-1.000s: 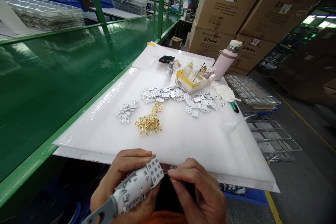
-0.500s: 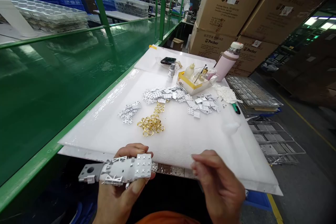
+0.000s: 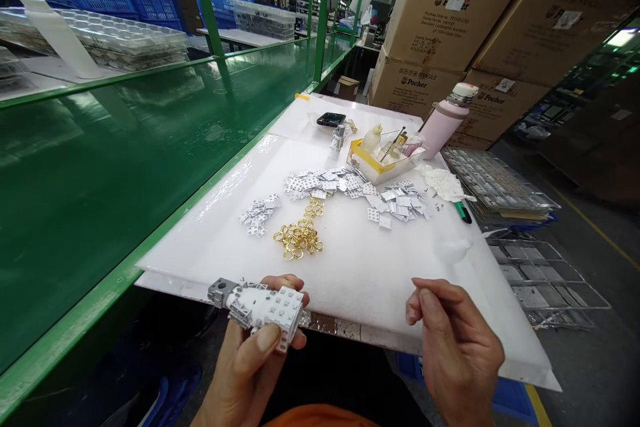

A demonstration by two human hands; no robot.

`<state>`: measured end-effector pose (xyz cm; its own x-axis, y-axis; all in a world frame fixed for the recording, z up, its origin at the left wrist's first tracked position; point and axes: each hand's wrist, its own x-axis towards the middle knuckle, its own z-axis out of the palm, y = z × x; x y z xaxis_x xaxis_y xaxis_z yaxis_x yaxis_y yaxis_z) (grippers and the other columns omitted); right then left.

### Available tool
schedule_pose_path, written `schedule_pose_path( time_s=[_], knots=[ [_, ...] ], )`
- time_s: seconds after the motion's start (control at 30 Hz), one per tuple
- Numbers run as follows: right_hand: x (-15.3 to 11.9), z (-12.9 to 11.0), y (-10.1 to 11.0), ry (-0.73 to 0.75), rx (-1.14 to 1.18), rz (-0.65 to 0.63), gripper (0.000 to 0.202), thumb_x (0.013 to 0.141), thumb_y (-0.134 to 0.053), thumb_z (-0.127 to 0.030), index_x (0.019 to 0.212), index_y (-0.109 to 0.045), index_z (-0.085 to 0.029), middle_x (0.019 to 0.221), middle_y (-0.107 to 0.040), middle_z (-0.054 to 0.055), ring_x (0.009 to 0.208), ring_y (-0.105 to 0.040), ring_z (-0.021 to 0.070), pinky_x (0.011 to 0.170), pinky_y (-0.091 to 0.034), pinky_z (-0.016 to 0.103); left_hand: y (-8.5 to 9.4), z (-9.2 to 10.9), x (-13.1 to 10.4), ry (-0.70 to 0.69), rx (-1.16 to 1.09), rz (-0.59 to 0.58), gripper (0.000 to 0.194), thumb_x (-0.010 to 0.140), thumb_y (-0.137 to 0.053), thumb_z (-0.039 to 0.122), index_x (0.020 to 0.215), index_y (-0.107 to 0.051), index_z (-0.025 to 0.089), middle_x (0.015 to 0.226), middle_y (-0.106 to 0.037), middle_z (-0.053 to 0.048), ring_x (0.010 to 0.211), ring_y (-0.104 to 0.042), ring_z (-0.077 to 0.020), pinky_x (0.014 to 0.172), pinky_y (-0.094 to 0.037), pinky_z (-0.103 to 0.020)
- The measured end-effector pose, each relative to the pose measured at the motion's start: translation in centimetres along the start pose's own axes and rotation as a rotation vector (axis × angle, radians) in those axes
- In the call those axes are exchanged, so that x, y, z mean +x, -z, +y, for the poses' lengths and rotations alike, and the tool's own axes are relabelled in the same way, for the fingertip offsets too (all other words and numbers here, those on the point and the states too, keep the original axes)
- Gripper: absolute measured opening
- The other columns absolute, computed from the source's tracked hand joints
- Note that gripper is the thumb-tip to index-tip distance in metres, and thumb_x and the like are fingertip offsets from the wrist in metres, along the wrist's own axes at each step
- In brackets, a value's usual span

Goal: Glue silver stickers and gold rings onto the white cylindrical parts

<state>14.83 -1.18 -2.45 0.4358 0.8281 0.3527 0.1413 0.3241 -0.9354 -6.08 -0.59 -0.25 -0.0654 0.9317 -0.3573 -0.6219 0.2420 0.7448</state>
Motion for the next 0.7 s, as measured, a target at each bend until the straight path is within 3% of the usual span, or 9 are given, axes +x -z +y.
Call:
schedule_pose_path(
  time_s=[0.17,0.3,0.47,0.7],
  knots=[
    [0.2,-1.1,-1.0,-0.086,-0.01,-0.207,0.012,0.095,-0.061,-0.026,0.096,-0.072,-0.024,0.077,-0.059,0.0,0.068,-0.056,0.0118,0.059,-0.048,0.022,0.2,0.4,0.3,0.164,0.051,-0.171,0.035,0.065,-0.086,0.042,0.096,-0.078,0.027,0.104,-0.07,-0.002,0.089,-0.063,-0.0165,0.054,-0.051,-0.014],
    [1.9,-2.2,-2.6,-0.249,0.047,-0.471,0.015,0.095,-0.061,-0.034,0.098,-0.071,-0.023,0.082,-0.067,0.0,0.072,-0.059,0.0111,0.066,-0.05,0.021,-0.1,0.5,0.6,0.348,0.114,-0.414,0.043,0.06,-0.088,0.043,0.093,-0.078,0.018,0.09,-0.07,-0.006,0.078,-0.063,-0.0175,0.048,-0.051,-0.016],
    [3.7,-2.0,-4.8,-0.485,0.218,-0.731,0.028,0.092,-0.065,-0.041,0.108,-0.07,-0.018,0.1,-0.073,0.005,0.08,-0.059,0.0108,0.071,-0.049,0.022,-0.5,0.3,0.9,0.52,0.162,-0.692,0.042,0.061,-0.087,0.04,0.092,-0.075,0.014,0.079,-0.068,-0.007,0.068,-0.059,-0.014,0.05,-0.053,-0.017],
    [3.6,-2.6,-5.8,-0.768,0.421,-0.92,0.043,0.083,-0.075,-0.048,0.112,-0.07,-0.017,0.1,-0.073,0.005,0.079,-0.063,0.0098,0.072,-0.048,0.02,-0.5,0.1,1.0,0.62,0.107,-0.797,0.046,0.055,-0.088,0.045,0.09,-0.077,0.016,0.078,-0.068,-0.006,0.055,-0.056,-0.0102,0.037,-0.042,-0.014]
  ],
)
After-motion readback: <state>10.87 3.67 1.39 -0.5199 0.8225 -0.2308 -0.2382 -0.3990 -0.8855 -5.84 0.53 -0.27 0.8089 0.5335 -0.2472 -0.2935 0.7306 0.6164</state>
